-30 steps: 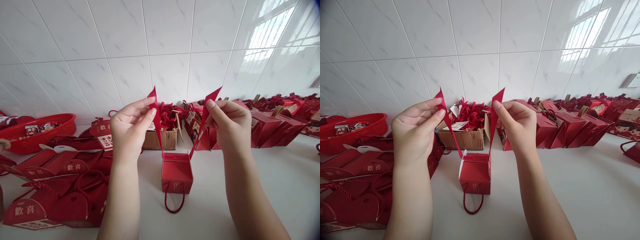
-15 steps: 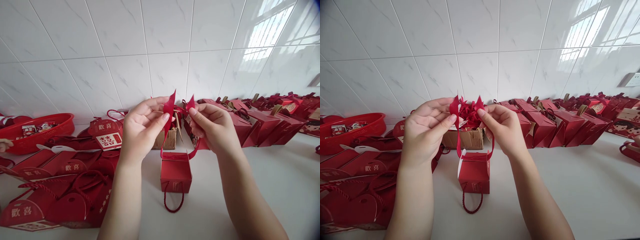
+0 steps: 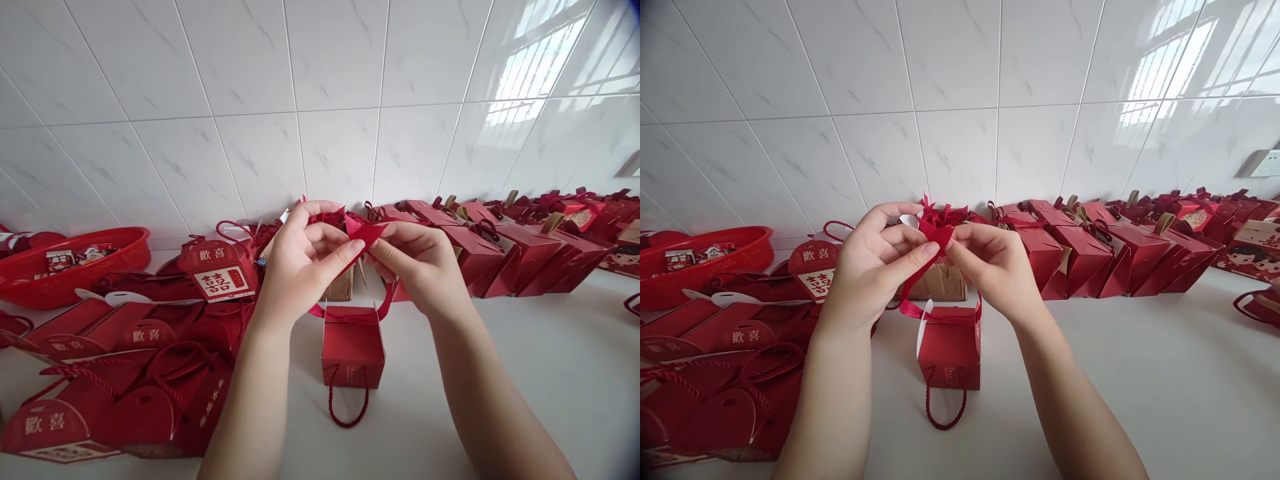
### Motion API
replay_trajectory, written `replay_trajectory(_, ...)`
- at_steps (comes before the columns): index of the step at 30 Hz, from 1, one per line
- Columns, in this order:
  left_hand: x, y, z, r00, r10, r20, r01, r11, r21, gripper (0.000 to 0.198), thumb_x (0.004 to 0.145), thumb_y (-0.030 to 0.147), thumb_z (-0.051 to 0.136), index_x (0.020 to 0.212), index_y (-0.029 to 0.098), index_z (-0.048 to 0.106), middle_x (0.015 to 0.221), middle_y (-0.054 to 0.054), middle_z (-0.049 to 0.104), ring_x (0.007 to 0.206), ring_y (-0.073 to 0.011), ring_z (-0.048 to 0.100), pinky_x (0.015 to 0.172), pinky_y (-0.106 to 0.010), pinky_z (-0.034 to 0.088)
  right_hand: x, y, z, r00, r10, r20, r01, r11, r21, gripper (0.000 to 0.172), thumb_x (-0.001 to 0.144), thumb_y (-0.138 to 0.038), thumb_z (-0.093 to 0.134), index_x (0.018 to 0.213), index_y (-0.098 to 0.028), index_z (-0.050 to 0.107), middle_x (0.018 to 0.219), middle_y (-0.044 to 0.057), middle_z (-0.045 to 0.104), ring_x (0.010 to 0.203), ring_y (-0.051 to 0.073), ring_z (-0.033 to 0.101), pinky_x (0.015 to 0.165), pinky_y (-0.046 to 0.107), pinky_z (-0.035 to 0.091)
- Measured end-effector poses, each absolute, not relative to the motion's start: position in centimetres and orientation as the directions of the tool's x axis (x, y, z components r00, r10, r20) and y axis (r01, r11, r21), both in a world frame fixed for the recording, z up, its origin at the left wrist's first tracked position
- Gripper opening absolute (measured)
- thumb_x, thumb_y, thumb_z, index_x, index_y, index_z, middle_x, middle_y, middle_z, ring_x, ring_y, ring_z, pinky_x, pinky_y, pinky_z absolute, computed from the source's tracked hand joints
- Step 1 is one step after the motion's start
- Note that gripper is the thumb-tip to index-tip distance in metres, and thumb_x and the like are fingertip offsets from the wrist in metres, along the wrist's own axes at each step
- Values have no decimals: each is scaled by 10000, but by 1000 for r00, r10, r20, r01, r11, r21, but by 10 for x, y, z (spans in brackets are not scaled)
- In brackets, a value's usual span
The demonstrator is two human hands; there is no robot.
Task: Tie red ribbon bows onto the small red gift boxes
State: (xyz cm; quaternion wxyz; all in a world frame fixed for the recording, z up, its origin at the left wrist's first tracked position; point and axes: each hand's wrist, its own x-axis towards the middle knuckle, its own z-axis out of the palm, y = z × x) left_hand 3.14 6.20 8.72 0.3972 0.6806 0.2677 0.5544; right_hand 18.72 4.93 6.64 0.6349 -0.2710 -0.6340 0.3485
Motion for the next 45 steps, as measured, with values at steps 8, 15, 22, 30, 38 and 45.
replay_trajectory(8,32,65,86,300,739,604,-58,-617,785,153,763,238,699,852,167,598,790,-17,665,696,-131,658,676,-254,544,188,49,65,-169,789,591,-177,566,-805,190,837,-281,615,692,-158,618,558,-34,488,447,57,420,405,202,333)
replay_trajectory(15,33,67,84,217,723,656,-22,-668,743,144,730,229,726,804,193,608,812,-7,656,762,-142,648,664,-253,553,186,48,70,-127,842,524,-104,514,-851,346,847,-438,583,654,-153,616,570,0,568,420,62,453,380,204,353)
replay_trajectory(22,33,66,84,262,747,611,-41,-624,781,170,731,234,725,716,177,565,724,11,625,659,-132,657,586,-243,543,186,49,67,-68,836,544,-28,543,-839,392,857,-449,570,618,-143,619,543,1,559,430,57,447,395,202,328)
replay_trajectory(30,34,65,83,282,745,604,-83,-608,789,211,722,229,731,681,177,531,695,14,621,622,-145,660,591,-280,550,184,49,68,-99,836,539,-93,532,-842,355,842,-448,587,650,-151,607,582,1,607,411,54,464,377,191,376)
replay_trajectory(38,25,67,87,402,753,522,-67,-544,837,179,764,216,692,766,198,513,720,1,654,691,-151,661,665,-297,547,185,50,67,-179,834,523,-183,494,-850,240,855,-374,595,774,-158,659,618,-8,636,404,46,483,358,173,402)
replay_trajectory(45,13,71,88,520,740,427,107,-552,827,105,843,272,589,879,181,627,787,-33,655,740,-140,616,634,-239,493,194,50,69,-311,777,547,-115,540,-833,189,876,-324,573,843,-182,692,685,3,655,470,65,530,430,198,458)
